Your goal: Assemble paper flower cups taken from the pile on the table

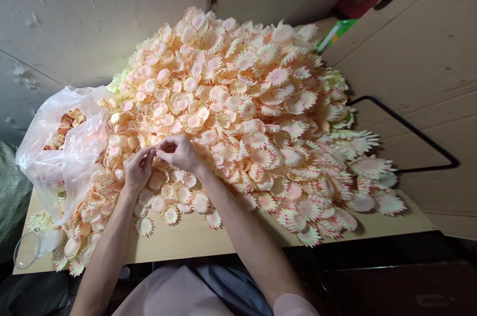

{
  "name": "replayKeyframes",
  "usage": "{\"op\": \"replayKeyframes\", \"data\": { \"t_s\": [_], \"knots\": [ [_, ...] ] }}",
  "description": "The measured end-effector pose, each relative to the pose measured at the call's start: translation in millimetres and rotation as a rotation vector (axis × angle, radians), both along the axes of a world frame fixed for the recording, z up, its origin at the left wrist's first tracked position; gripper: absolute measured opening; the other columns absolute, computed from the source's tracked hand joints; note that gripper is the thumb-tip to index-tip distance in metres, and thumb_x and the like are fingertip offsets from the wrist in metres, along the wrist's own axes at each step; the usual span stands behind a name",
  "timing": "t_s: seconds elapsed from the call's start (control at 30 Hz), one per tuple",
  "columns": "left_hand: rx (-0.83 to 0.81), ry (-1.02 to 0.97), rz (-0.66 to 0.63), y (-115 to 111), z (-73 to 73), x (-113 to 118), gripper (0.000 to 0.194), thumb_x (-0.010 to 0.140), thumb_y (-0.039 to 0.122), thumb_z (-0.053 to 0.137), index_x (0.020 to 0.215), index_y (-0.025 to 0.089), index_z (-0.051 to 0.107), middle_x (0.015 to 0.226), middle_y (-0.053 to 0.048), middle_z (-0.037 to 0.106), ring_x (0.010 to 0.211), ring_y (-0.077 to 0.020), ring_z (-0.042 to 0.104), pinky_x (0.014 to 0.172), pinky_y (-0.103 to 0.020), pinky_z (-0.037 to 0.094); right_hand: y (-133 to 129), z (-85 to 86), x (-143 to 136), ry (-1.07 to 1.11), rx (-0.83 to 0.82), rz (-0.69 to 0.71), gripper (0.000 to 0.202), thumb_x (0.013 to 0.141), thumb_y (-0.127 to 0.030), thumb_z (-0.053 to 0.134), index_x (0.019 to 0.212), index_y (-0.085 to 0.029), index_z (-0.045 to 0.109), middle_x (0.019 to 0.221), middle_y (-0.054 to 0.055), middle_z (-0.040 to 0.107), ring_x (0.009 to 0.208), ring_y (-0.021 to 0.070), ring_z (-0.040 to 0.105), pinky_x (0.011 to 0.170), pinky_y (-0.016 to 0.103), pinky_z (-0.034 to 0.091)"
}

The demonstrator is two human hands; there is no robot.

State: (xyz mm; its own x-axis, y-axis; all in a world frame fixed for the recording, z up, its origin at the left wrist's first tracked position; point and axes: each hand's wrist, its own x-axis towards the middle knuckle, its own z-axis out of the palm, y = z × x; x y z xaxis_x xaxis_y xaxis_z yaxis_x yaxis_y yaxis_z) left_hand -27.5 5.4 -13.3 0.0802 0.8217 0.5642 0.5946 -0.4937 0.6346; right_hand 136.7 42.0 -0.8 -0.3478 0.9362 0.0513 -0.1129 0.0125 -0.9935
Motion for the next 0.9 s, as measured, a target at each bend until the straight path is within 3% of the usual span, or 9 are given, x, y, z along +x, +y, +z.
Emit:
{"op": "replayKeyframes", "data": {
  "t_s": [0.1, 0.3, 0.57, 0.7, 0.9],
  "knots": [
    [-0.003, 0.060, -0.011, 0.1, -2.0, -1.0, 0.020, 0.092, 0.026, 0.055, 0.102, 0.019, 0.071, 0.092, -0.009, 0.077, 0.074, -0.0152, 0.072, 0.069, -0.023, 0.056, 0.2, -2.0, -0.8, -0.036, 0.035, -0.011, 0.013, 0.067, -0.028, 0.074, 0.067, -0.017, 0.067, 0.066, 0.001, 0.068, 0.058, 0.0132, 0.063, 0.058, 0.024, 0.054],
    [-0.101, 0.012, 0.011, -1.7, -5.0, -0.4, 0.021, 0.093, 0.032, 0.053, 0.099, 0.020, 0.068, 0.087, -0.007, 0.075, 0.066, -0.0124, 0.067, 0.060, -0.020, 0.050, -0.7, 1.6, -2.2, -0.048, 0.039, -0.016, 0.010, 0.066, -0.023, 0.069, 0.063, -0.017, 0.062, 0.061, -0.001, 0.063, 0.055, 0.0119, 0.058, 0.055, 0.024, 0.050],
    [-0.198, -0.306, 0.160, -1.3, 9.5, 7.8, 0.028, 0.093, 0.040, 0.052, 0.085, 0.016, 0.062, 0.063, 0.002, 0.056, 0.044, -0.0049, 0.038, 0.043, -0.017, 0.031, 0.4, 6.3, 4.3, 0.082, 0.019, 0.057, 0.010, 0.069, -0.020, 0.067, 0.063, -0.018, 0.059, 0.056, 0.000, 0.064, 0.051, 0.0133, 0.059, 0.056, 0.027, 0.050],
    [-0.214, -0.334, 0.118, -2.0, 5.8, 7.8, 0.027, 0.092, 0.041, 0.055, 0.086, 0.016, 0.062, 0.068, 0.001, 0.059, 0.045, -0.0045, 0.041, 0.044, -0.017, 0.033, -0.1, 9.8, 5.0, 0.106, 0.007, 0.060, 0.015, 0.069, -0.024, 0.072, 0.066, -0.017, 0.060, 0.058, -0.001, 0.063, 0.055, 0.0130, 0.060, 0.060, 0.027, 0.052],
    [-0.168, -0.263, 0.077, -1.7, -2.7, 4.0, 0.026, 0.091, 0.041, 0.056, 0.089, 0.017, 0.066, 0.077, -0.004, 0.069, 0.060, -0.0099, 0.060, 0.057, -0.019, 0.048, -2.5, 8.7, 3.2, 0.001, 0.047, 0.046, 0.034, 0.061, -0.037, 0.087, 0.075, -0.016, 0.064, 0.072, 0.001, 0.066, 0.065, 0.0138, 0.062, 0.062, 0.025, 0.052]
  ]
}}
